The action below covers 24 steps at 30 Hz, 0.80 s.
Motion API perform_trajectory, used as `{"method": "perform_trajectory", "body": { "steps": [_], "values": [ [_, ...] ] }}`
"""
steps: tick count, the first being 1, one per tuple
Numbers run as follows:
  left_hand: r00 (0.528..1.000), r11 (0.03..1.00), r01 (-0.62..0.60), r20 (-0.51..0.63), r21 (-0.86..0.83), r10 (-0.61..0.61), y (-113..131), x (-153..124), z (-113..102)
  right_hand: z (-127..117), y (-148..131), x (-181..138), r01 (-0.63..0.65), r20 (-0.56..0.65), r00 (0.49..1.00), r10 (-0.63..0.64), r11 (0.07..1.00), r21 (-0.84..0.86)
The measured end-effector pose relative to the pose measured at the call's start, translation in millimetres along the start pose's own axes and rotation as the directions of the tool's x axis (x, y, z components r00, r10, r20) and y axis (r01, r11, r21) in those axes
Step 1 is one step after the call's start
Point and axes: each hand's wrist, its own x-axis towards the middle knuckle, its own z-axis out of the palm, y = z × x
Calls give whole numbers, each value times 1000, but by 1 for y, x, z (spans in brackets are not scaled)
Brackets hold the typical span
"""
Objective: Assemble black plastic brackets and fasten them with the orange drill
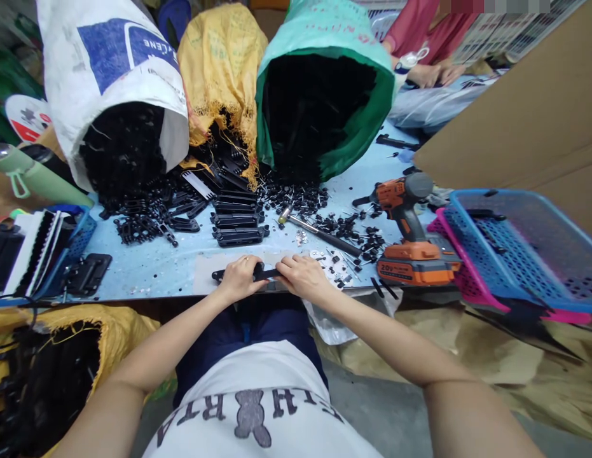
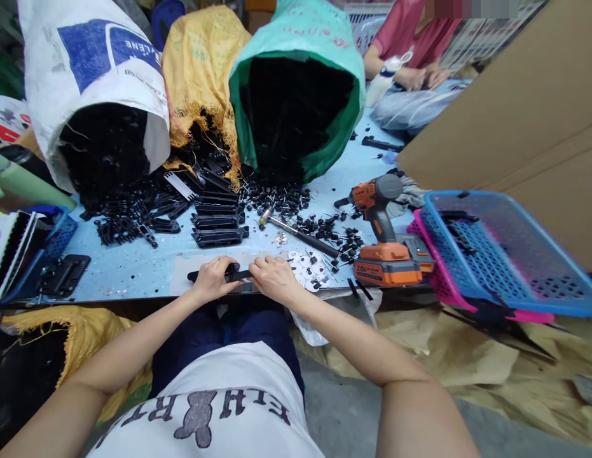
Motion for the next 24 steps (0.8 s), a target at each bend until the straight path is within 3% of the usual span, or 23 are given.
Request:
{"method": "perform_trajectory", "body": {
  "steps": [4, 8, 11, 13, 14, 16, 19, 22, 24],
  "values": [
    [998, 999, 13, 68, -36, -10, -1, -1, -1, 11, 8, -4, 95, -45, 995, -94, 995, 27],
    [974, 1000, -17, 224, 17, 13, 13, 13, -5, 31, 29, -8, 174, -127, 979, -160, 979, 103],
    [975, 990, -110, 205, 90, 89, 29, 53, 0, 48, 39, -13, 136, -196, 975, -102, 976, 169],
    [986, 984, -2, 162, 176, -27, 37, 91, 7, 56, 40, -18, 111, -207, 976, -69, 974, 199],
    [977, 972, 103, 161, 213, -139, 40, 109, 11, 59, 41, -20, 107, -202, 977, -64, 972, 210],
    [959, 954, 195, 161, 229, -235, 42, 139, 19, 60, 46, -21, 78, -196, 980, -33, 971, 227],
    [949, 951, 234, 166, 204, -269, 45, 158, 27, 54, 73, -10, -181, -223, 947, 230, 958, 220],
    [953, 957, 236, 151, 169, -262, 46, 144, 19, 44, 123, 14, -576, -172, 786, 594, 804, 143],
    [960, 964, 261, 89, 50, -265, 39, 122, 3, 41, 156, 31, -694, -66, 711, 700, 714, 86]
  ]
}}
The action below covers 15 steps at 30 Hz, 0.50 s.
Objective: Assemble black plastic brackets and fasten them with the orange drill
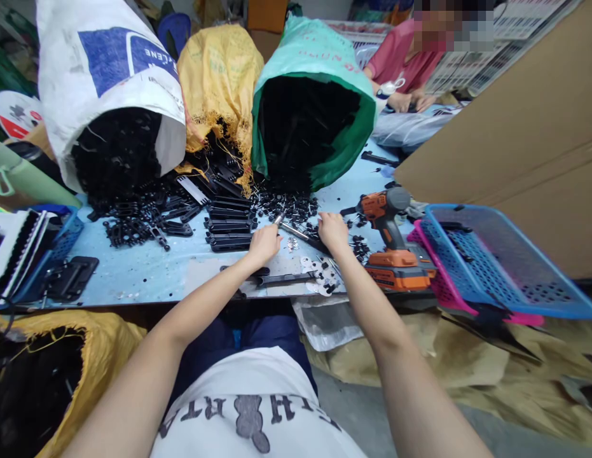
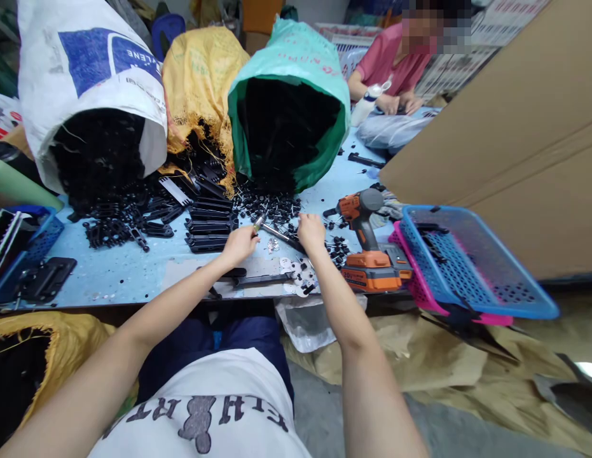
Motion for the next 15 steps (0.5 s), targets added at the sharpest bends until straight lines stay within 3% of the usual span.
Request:
{"method": "perform_trajectory", "body": {
  "steps": [2, 4, 7, 9, 12, 15],
  "values": [
    [993, 956, 50, -90, -288, -79, -23, -26, -17, 0, 8, 24, -30, 97, 995, 31, 999, -19],
    [963, 754, 138, -90, -643, -253, -53, -55, -33, 0, 9, 31, 3, 107, 994, -4, 1000, 15],
    [882, 338, 287, 110, -896, -458, -93, -94, -45, 0, -10, 11, 161, -91, 986, -143, 954, 252],
    [832, 162, 336, 212, -928, -513, -109, -112, -44, -3, -34, -16, 315, -231, 946, -227, 815, 487],
    [801, 82, 334, 237, -939, -549, -114, -123, -38, -8, -72, -61, 421, -282, 905, -318, 584, 694],
    [820, 113, 341, 237, -933, -520, -110, -123, -35, -9, -96, -90, 444, -281, 887, -367, 509, 737]
  ]
}}
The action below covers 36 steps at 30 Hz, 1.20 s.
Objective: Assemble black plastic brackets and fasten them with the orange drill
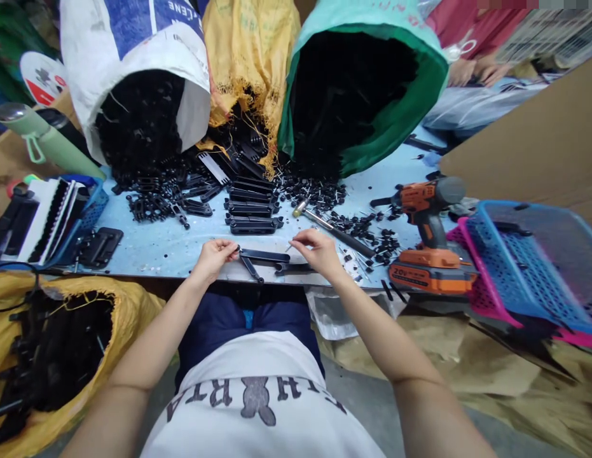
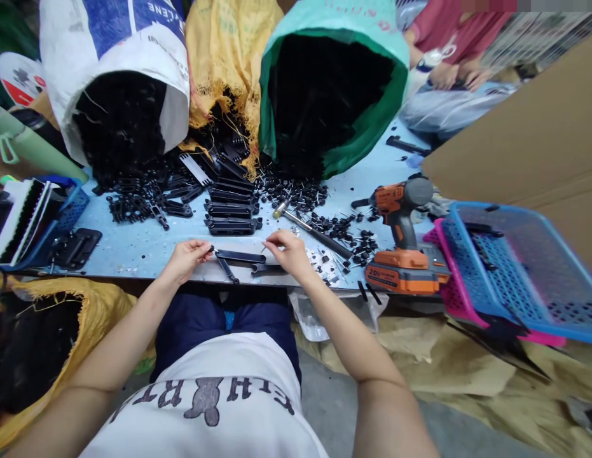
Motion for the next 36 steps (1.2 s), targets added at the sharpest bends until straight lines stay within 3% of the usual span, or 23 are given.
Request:
{"method": "perform_trajectory", "body": {
  "steps": [7, 15, 22, 25, 29, 32, 36],
  "values": [
    [991, 988, -134, -14, 79, 136, 1, 4, 5, 4, -8, -13, 94, 78, 993, -84, 986, -135],
    [993, 985, -116, 36, 128, 112, 0, 1, 5, 12, -7, -25, 237, 181, 965, -192, 933, -271],
    [993, 988, -108, 68, 106, 102, -1, 3, 9, 20, 3, -39, 203, 189, 970, -155, 943, -263],
    [988, 981, -155, 15, 115, 154, -4, 7, 7, 20, 3, -40, 202, 187, 969, -159, 949, -241],
    [999, 999, -46, 11, 20, 46, -6, 11, -5, 17, 3, -41, 184, 186, 972, -143, 957, -225],
    [997, 991, -73, -24, -110, 71, -4, 8, -12, 17, 3, -41, 176, 180, 974, -139, 962, -211],
    [998, 988, 14, 57, -154, -5, -3, 3, -10, 18, 2, -39, 173, 186, 973, -134, 962, -210]
  ]
}}
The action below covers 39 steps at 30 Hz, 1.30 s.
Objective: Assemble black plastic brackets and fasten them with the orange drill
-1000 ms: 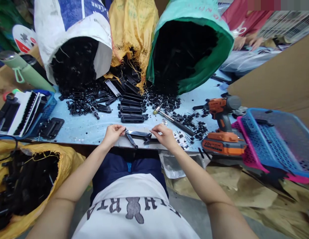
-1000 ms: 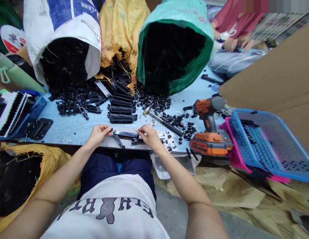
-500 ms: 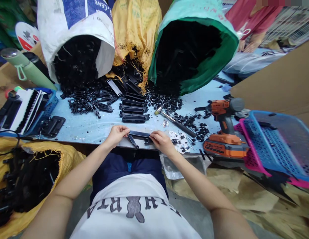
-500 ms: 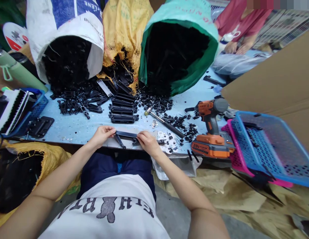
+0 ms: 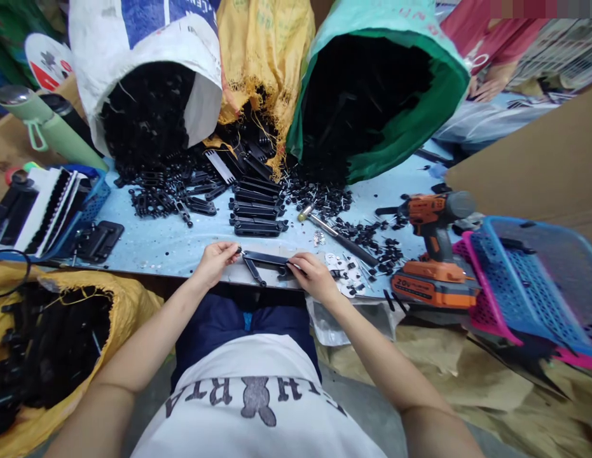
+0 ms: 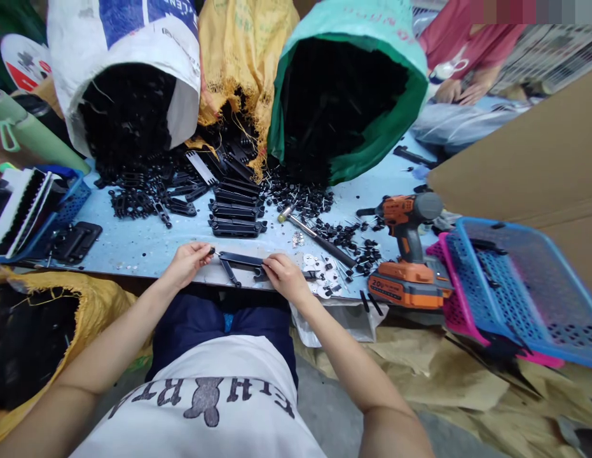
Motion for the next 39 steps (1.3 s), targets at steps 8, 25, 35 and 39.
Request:
{"method": "perform_trajectory", "body": {
  "steps": [8, 25, 35, 39],
  "values": [
    [985, 970, -167, -17, 177, 173, -8, 2, 16, -2, -9, 8, -13, -56, 998, 12, 1000, -18],
    [937, 679, -219, -44, 700, 348, -27, -14, 4, 53, -44, 50, 137, 124, 980, -157, 979, 151],
    [966, 107, -36, 7, 994, 259, -45, -34, 45, 56, -37, 45, 63, 213, 973, -84, 993, 102],
    [969, 157, -10, -30, 988, 247, -48, -30, 48, 55, -37, 44, -30, 245, 969, 22, 999, 29]
  ]
}}
